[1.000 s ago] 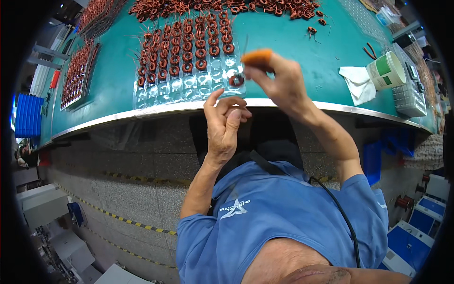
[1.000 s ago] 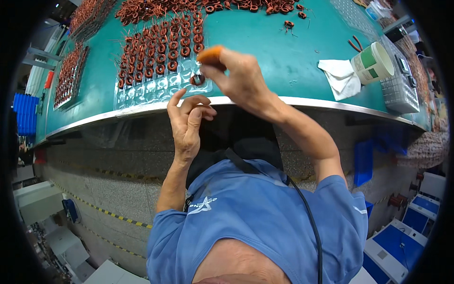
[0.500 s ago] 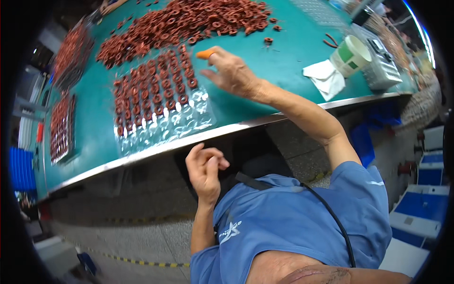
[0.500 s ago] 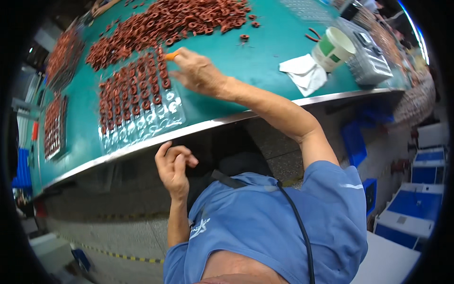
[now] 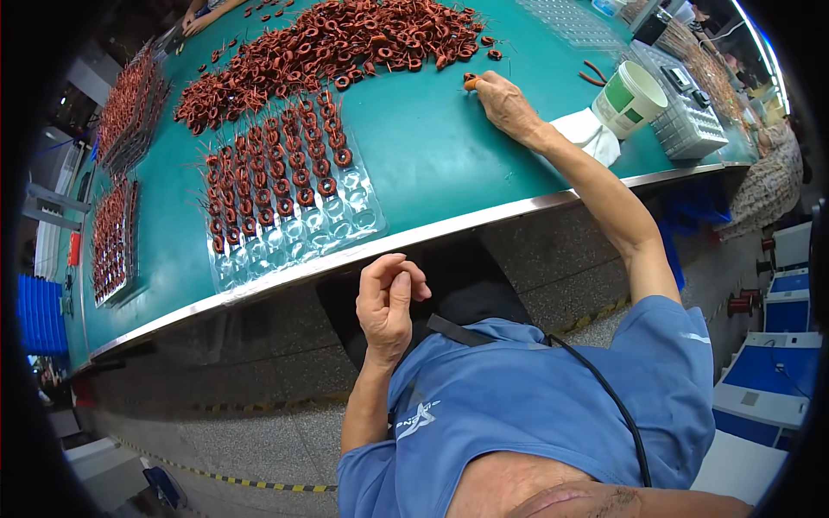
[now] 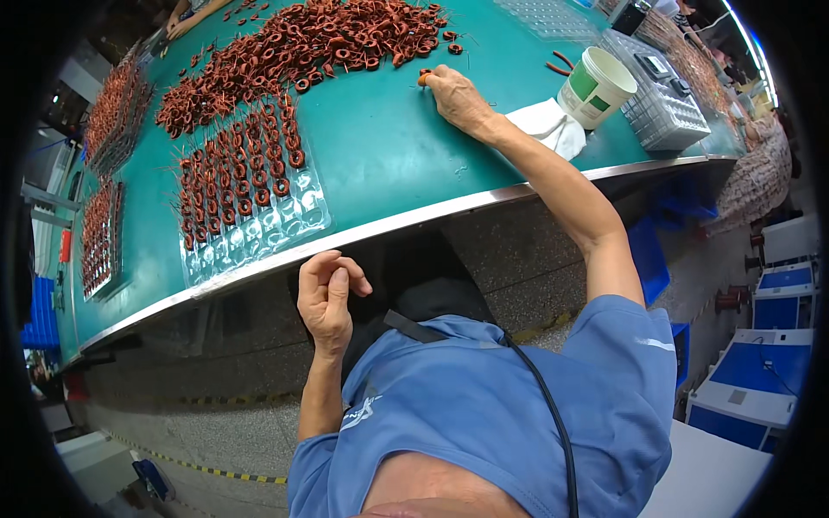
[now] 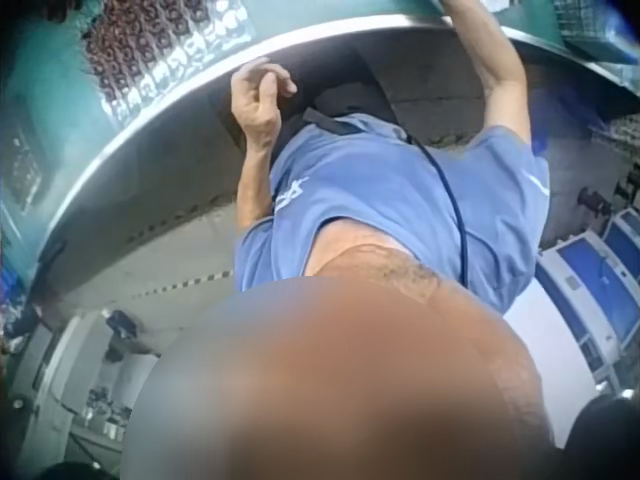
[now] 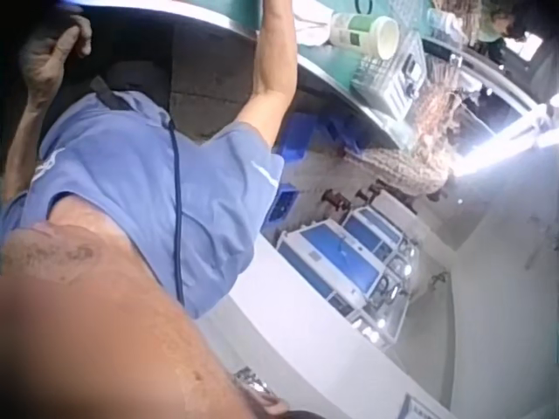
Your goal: Inspecting, trimming wires on, and organizing toroidal electronic components into a plastic sorting tray at a manufacturing workbench.
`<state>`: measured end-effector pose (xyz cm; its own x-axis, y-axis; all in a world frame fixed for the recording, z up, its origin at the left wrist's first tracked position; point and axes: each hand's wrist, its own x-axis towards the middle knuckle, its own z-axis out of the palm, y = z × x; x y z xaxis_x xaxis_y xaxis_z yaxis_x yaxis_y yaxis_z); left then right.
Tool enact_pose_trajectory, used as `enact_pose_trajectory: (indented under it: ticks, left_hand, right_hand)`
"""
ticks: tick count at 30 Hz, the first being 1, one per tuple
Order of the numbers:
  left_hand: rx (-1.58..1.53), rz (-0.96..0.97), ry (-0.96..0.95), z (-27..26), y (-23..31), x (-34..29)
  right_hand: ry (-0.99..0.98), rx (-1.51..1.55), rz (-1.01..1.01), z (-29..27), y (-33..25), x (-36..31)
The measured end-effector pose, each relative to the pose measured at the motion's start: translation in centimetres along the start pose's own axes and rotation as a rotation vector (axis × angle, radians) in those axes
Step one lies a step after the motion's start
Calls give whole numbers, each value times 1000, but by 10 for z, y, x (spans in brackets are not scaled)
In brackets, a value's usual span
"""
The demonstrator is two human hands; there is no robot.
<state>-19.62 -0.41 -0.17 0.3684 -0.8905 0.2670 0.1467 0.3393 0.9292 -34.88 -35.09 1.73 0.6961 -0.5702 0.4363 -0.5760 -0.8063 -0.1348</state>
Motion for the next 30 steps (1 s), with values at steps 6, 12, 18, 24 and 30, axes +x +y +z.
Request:
enact_pose_trajectory:
  ticks: [6,12,18,24,30]
  left_hand:
    - [8,-98,12,8,8,10]
    - [29,-18,139,36,3,46]
    - [-191,-106,88,29,6,59]
    - [-513,-416,18,14,16,57]
    - [-442,-454,-133,15,11,48]
  right_hand:
    - [-47,925,390,-28,-39,-8]
    - [-241,1662,563,-60,-114,-35]
    - [-273,1535,406,-68,-150,-57]
    - [180,481,-485,-70,-154,-67]
    - [174,564,-553,-64,-154,-69]
